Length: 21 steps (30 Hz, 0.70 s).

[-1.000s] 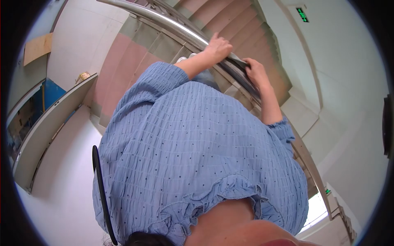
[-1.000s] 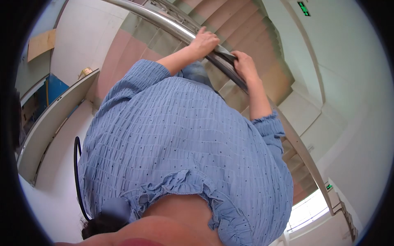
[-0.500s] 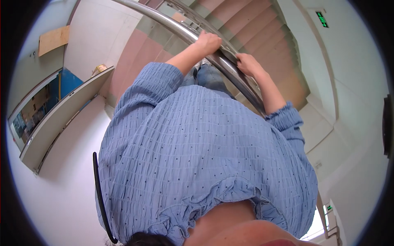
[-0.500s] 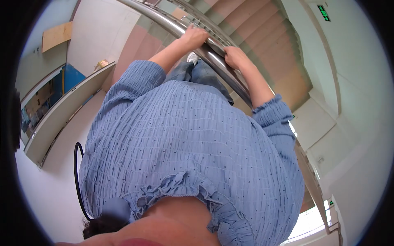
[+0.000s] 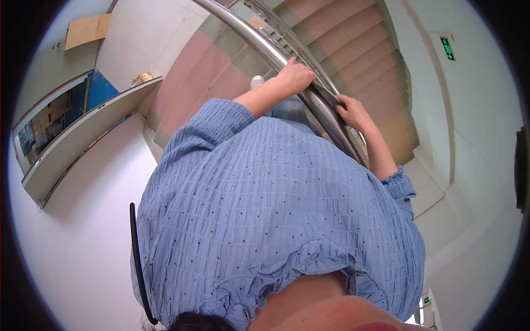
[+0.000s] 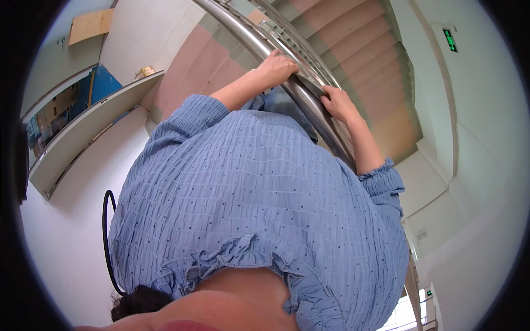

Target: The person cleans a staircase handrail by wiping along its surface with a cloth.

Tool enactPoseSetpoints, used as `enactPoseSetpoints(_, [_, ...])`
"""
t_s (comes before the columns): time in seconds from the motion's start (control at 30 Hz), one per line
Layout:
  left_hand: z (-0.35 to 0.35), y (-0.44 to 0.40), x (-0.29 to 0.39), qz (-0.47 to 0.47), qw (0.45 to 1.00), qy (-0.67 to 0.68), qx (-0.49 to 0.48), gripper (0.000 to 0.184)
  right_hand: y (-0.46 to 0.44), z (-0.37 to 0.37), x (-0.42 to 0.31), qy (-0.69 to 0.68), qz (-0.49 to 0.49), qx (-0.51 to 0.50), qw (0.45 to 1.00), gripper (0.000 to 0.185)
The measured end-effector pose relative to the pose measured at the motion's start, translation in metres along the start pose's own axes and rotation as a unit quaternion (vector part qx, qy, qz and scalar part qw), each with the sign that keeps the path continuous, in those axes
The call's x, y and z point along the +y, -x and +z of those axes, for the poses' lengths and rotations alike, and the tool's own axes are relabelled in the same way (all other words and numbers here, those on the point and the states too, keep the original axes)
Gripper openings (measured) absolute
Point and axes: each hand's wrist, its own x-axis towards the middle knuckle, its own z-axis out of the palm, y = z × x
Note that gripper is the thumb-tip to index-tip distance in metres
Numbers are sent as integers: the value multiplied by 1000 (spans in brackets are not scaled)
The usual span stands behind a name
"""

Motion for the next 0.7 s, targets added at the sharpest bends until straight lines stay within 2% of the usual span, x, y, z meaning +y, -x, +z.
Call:
enactPoseSetpoints(0.1, [-1, -1, -20, -21, 999, -18, -25, 26, -25, 8, 0, 9, -9, 13, 1000, 22])
enactPoseSetpoints(0.17, [-1, 0, -36, -44, 998, -25, -38, 28, -53, 17, -6, 97, -43, 4, 994, 22])
enactPoseSetpoints(0.2, [-2, 1, -47, -66, 996, -34, -50, 29, -66, 25, -9, 96, -44, 4, 994, 22])
enactPoseSetpoints(0.27, [7, 1, -63, -94, 993, -30, -63, 32, -81, 43, -11, 139, -104, 48, 984, 22])
enactPoseSetpoints(0.33, [2, 9, -61, -90, 993, -27, -76, 32, -83, 46, -29, 169, -84, 23, 982, 23])
enactPoseSetpoints(0.43, [-8, 1, -55, -101, 993, -41, -47, 33, -86, 23, -35, 237, -86, 14, 967, 23])
enactPoseSetpoints(0.5, [6, 1, -41, -64, 997, 7, -44, 35, -78, 26, -12, 225, -83, -14, 971, 21])
enactPoseSetpoints(0.57, [16, 2, -34, -28, 999, 25, -24, 37, -53, 16, -12, 243, -35, -19, 969, 24])
enactPoseSetpoints(0.63, [31, 6, -28, 37, 999, 13, 4, 37, -33, 25, -1, 218, -23, 5, 976, 23])
enactPoseSetpoints(0.7, [31, 5, -20, 66, 998, 0, -18, 40, -7, 33, 0, 195, -4, 49, 980, 21])
